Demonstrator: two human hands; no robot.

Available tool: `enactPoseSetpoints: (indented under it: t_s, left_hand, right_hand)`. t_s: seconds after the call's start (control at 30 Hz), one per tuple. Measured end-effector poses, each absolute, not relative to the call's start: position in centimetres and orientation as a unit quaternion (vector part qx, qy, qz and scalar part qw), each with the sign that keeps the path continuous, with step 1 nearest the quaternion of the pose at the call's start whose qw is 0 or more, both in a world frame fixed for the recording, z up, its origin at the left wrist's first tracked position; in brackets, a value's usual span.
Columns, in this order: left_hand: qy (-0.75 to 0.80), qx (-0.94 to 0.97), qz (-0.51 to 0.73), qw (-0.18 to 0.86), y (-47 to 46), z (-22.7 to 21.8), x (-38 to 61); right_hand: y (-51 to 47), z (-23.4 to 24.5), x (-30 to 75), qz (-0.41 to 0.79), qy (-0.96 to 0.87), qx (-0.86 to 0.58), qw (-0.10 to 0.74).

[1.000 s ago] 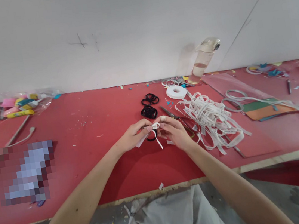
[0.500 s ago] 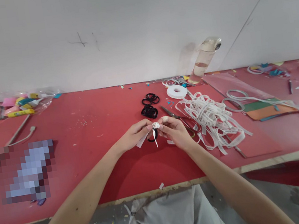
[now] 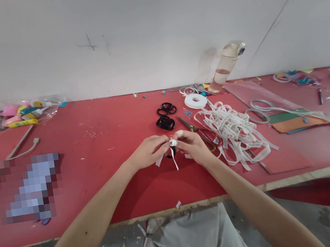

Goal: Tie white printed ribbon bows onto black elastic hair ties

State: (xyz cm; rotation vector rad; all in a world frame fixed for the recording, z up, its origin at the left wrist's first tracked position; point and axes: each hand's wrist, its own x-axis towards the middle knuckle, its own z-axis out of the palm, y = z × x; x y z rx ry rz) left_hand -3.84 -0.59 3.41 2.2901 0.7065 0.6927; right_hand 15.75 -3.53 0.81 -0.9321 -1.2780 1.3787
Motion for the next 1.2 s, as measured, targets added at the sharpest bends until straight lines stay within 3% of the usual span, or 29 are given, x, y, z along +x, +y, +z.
enactPoseSetpoints:
  t_s: [0.23, 0.37, 0.9, 1.2]
  left_hand:
    - [0.27, 0.786, 0.257, 0.493, -1.1, 3.5, -3.3]
    - [0.267, 0.761, 0.254, 0.534, -1.1, 2.8, -3.2]
    - [0.232, 0.761, 0.251, 0.551, -0.4, 2.6, -3.0]
    - [0.258, 0.755, 0.255, 0.546, -0.6, 2.7, -3.2]
  right_hand:
    - [-3.4, 0.5, 15.7, 0.571, -0.506, -0.383, 0.521]
    - [-3.4, 0.6, 15.5, 0.6, -0.47, -0.388, 0.518]
    - [-3.8, 2.0, 15.3, 0.749, -0.357, -0.3, 0.47]
    - [-3.7, 1.5, 15.1, 0.702, -0.387, -0.341, 0.491]
